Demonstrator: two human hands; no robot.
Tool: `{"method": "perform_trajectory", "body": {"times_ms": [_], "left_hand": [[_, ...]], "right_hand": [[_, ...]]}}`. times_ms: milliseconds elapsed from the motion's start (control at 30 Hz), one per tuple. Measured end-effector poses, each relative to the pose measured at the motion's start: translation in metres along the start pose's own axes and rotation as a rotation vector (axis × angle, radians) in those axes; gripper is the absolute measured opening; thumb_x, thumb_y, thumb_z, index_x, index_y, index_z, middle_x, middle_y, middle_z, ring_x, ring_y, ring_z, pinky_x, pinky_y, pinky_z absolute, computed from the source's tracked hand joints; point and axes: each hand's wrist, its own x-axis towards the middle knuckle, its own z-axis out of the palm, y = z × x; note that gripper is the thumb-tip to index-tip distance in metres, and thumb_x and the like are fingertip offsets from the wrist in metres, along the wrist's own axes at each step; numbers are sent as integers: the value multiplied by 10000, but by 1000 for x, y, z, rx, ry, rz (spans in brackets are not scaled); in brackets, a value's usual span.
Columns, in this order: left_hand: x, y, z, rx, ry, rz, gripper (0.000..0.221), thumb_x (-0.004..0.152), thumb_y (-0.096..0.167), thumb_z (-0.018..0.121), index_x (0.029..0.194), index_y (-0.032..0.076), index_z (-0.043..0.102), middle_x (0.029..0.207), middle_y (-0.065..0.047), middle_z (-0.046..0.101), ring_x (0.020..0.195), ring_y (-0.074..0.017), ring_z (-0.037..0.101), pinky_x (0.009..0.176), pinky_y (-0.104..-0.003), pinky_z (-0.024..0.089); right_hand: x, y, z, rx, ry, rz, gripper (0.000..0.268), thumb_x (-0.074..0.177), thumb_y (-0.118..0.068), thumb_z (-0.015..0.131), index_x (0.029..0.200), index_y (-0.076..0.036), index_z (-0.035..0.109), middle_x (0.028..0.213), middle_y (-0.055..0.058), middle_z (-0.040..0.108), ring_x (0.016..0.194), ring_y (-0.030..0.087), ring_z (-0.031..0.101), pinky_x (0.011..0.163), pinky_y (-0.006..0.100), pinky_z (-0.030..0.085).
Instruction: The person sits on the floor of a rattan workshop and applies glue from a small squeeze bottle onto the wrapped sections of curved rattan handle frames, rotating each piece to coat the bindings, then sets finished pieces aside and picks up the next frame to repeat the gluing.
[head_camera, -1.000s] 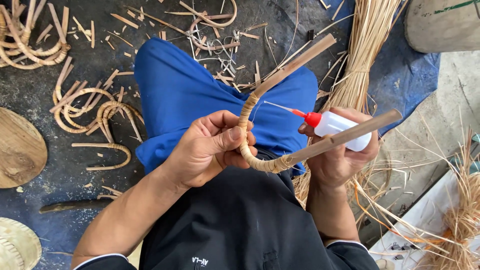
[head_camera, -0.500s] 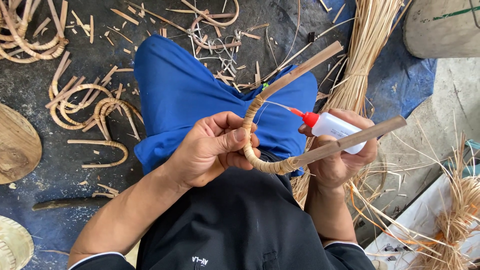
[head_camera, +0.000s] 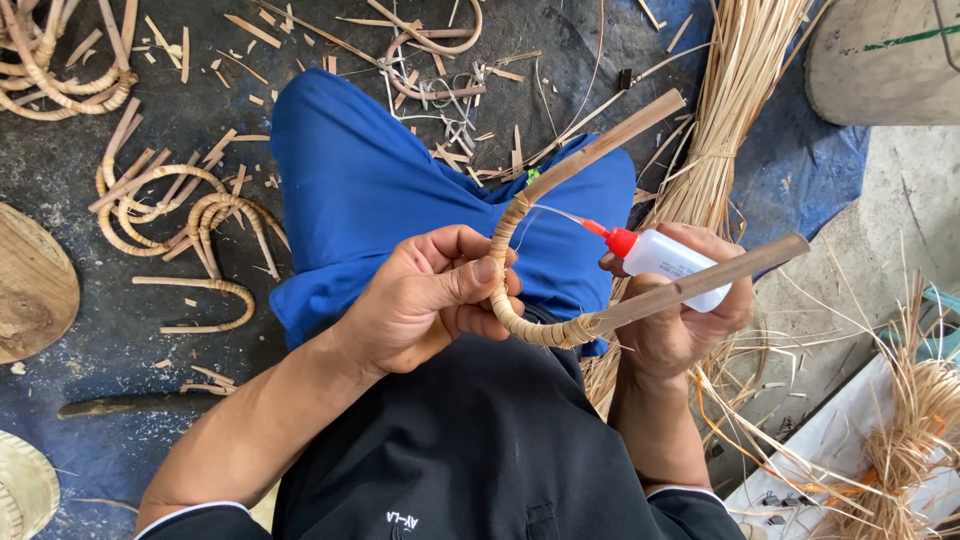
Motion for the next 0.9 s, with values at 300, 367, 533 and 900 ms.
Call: {"method": "perform_trajectory", "body": {"times_ms": [300,367,533,900], "left_hand": [[8,4,-2,28,115,51,281,1004,153,693,1183,-57,638,1018,-165,720,877,-245,746,752,-348,672],[0,12,-16,30,111,88,279,1006,153,704,1177,-58,638,1025,-160,720,879,-245,744,760,-351,669],[-24,68,-65,87,292,468,150,956,110,695,1079,26,683,1000,-166,749,782,-221,739,645,-347,658],[-91,199,-269,1139,1039,651,172,969,129,701,1119,46,683,1056,-107,696,903,-189,678,784,-346,604]], "right_hand": [[18,24,-36,130,8,199,461,1107,-335,714,1324,28,529,972,172,686,814,262,716,762,408,635],[17,33,-46,242,53,279,421,1143,-307,710,1313,34,533,971,177,682,808,252,703,776,415,629],[12,66,-100,157,25,315,523,1132,-473,601,1140,50,607,966,137,619,823,234,613,789,325,499],[28,75,-95,244,45,447,520,1112,-496,628,1140,23,612,994,102,621,857,176,568,801,284,434]]}}
